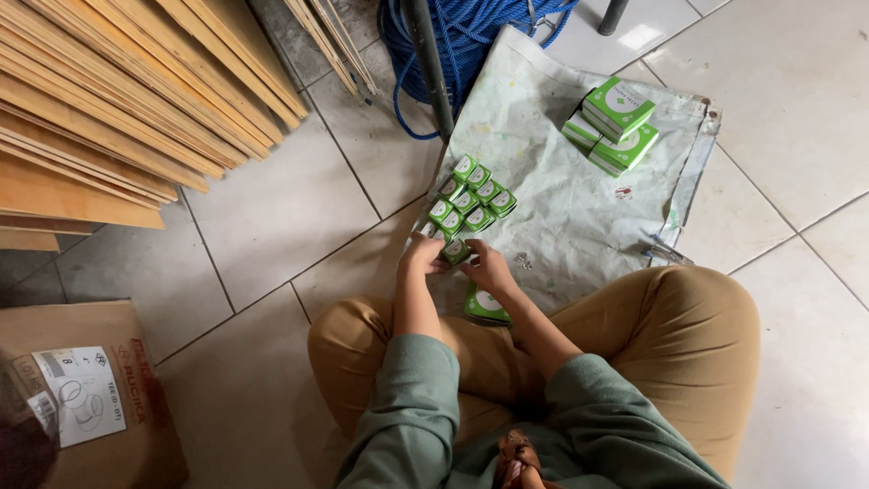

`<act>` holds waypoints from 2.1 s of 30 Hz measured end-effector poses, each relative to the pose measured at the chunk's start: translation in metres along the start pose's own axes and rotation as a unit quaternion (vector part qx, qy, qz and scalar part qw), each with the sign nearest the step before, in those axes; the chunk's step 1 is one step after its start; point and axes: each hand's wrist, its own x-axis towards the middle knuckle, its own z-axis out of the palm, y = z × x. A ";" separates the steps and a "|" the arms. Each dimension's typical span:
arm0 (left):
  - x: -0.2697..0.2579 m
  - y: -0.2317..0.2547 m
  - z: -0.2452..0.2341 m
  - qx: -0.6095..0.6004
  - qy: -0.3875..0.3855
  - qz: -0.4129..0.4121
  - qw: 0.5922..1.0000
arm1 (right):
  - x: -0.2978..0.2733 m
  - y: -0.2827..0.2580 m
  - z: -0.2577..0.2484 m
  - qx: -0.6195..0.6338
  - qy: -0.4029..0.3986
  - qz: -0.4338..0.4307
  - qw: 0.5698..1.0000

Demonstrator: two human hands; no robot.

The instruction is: Packing small screws into individual green cardboard boxes while sitting on the floor.

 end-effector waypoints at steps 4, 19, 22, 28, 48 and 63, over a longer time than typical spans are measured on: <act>0.008 -0.004 0.002 -0.039 0.017 0.019 0.999 | -0.001 -0.014 -0.005 0.000 0.044 -0.022 0.999; -0.030 0.021 -0.014 0.077 -0.056 0.202 0.975 | 0.010 -0.019 -0.044 0.376 0.094 0.087 0.918; -0.054 0.040 0.009 0.089 -0.117 0.302 0.942 | -0.001 -0.045 -0.071 0.439 0.097 0.058 0.891; -0.074 0.049 0.023 0.040 -0.128 0.392 0.910 | -0.007 -0.065 -0.107 0.352 0.090 0.015 0.931; -0.165 0.087 0.041 0.091 0.056 0.662 0.742 | -0.063 -0.183 -0.159 -0.071 0.232 -0.261 0.934; -0.136 0.060 0.072 0.120 0.125 0.637 0.751 | -0.049 -0.158 -0.142 -0.246 0.224 -0.281 0.900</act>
